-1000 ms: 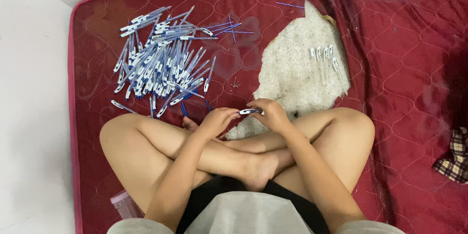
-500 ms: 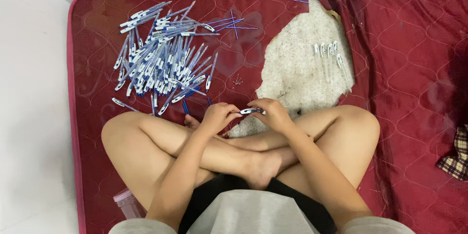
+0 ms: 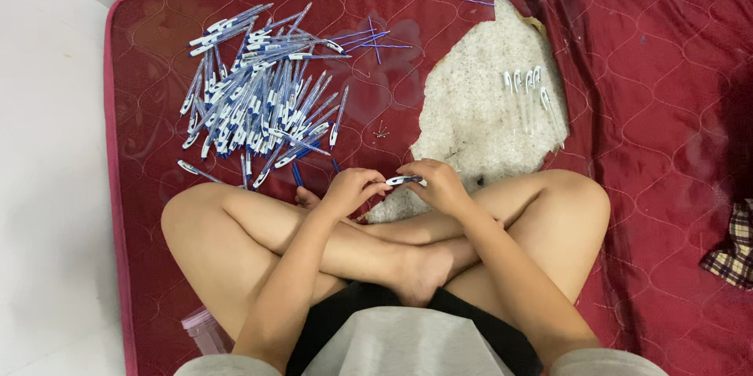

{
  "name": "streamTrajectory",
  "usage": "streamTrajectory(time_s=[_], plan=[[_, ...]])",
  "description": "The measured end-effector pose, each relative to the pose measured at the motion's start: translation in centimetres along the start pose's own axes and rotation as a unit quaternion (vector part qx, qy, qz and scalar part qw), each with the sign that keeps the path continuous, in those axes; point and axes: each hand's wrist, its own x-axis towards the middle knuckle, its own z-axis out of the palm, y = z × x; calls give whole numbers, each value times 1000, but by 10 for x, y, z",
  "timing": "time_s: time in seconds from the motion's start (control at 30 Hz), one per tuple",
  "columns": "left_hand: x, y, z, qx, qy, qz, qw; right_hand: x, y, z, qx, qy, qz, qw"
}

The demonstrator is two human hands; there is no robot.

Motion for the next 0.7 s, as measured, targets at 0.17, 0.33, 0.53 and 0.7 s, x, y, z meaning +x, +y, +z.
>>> streamTrajectory(time_s=[0.17, 0.33, 0.53, 0.7], plan=[[3, 8, -26, 1, 11, -38, 999, 13, -16, -19, -20, -9, 34, 999], [0, -32, -95, -7, 145, -168, 975, 30, 37, -83, -103, 26, 206, 973], [-17, -127, -127, 264, 322, -361, 835, 12, 153, -141, -397, 62, 406, 821], [-3, -97, -106, 248, 404, -293, 830, -4, 182, -141, -360, 210, 511, 752]])
